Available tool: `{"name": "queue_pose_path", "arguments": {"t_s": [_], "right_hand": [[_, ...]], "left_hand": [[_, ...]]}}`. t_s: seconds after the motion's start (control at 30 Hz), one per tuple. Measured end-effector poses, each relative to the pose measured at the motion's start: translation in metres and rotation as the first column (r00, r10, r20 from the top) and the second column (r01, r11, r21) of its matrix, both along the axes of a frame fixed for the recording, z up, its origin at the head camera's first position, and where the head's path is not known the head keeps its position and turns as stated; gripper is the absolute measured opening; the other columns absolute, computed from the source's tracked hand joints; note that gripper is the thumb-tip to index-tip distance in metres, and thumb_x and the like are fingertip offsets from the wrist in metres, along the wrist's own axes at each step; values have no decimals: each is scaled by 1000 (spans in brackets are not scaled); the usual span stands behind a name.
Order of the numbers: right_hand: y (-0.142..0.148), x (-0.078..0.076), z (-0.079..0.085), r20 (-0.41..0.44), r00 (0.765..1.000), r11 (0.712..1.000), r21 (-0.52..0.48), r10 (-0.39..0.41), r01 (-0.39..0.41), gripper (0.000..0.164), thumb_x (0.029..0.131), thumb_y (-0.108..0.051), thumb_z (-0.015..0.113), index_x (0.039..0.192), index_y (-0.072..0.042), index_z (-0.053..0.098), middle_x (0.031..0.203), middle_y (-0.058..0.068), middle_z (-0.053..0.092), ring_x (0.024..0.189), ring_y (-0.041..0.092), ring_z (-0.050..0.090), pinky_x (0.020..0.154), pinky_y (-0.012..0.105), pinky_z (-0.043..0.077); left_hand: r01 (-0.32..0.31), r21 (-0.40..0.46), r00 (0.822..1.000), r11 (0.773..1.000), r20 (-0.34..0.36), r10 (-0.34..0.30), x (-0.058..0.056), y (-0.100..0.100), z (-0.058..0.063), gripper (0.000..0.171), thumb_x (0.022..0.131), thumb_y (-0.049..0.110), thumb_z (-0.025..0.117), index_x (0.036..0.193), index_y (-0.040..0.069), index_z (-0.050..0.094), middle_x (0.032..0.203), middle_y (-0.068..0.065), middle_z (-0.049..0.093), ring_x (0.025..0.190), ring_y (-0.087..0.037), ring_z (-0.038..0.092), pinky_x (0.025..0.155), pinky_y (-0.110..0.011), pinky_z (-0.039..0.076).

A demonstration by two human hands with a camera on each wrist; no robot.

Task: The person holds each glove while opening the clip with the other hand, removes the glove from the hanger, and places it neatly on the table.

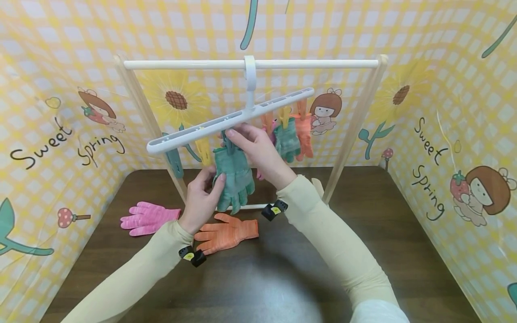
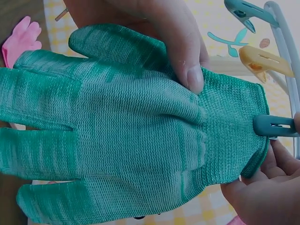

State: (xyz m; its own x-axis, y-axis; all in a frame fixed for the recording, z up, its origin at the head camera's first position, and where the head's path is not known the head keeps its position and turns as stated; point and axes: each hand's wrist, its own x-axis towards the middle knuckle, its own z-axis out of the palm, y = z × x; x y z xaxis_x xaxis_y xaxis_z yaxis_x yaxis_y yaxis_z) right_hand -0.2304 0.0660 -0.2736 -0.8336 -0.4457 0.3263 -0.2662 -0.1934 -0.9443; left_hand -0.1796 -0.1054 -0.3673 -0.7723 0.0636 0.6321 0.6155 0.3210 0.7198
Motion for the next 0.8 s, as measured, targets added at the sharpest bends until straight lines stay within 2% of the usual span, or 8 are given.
{"name": "queue_pose_path", "arguments": {"t_s": [0.2,0.37,0.47,0.7,0.8], "right_hand": [[0,-4,0,73,997,998,-50,37,-34,40,94,-26,56,130,-8,52,127,11,53,116,23,49,100,38,38],[-1,-6,-1,122,990,994,-96,68,-56,37,93,-26,58,124,-6,55,119,10,56,110,32,51,92,37,41],[-2,-8,-1,133,988,992,-110,74,-60,35,93,-25,58,122,-6,55,116,10,58,109,31,53,91,36,42],[-2,-6,0,171,985,993,-120,32,-11,34,92,-25,60,121,-8,56,114,7,61,105,25,55,81,31,38],[-2,-5,1,189,982,991,-134,29,-4,34,91,-24,62,121,-8,56,115,7,60,110,31,53,87,33,40]], "left_hand": [[-1,2,1000,1000,-14,1,0,1,0,13,95,21,55,103,11,58,83,0,60,69,-13,54,59,-24,46],[-5,1,1000,1000,-14,5,0,1,0,12,95,20,55,103,12,57,81,1,58,67,-13,52,57,-23,43],[2,2,1000,1000,-17,-2,1,1,0,10,95,19,55,101,11,57,78,0,56,65,-13,49,56,-24,41],[9,-1,1000,1000,-7,-9,1,1,0,11,95,19,55,101,11,58,81,-1,58,66,-15,51,58,-25,43],[12,-1,1000,1000,-1,-12,2,1,-1,13,95,20,55,102,10,58,82,-1,58,67,-15,51,58,-26,43]]}}
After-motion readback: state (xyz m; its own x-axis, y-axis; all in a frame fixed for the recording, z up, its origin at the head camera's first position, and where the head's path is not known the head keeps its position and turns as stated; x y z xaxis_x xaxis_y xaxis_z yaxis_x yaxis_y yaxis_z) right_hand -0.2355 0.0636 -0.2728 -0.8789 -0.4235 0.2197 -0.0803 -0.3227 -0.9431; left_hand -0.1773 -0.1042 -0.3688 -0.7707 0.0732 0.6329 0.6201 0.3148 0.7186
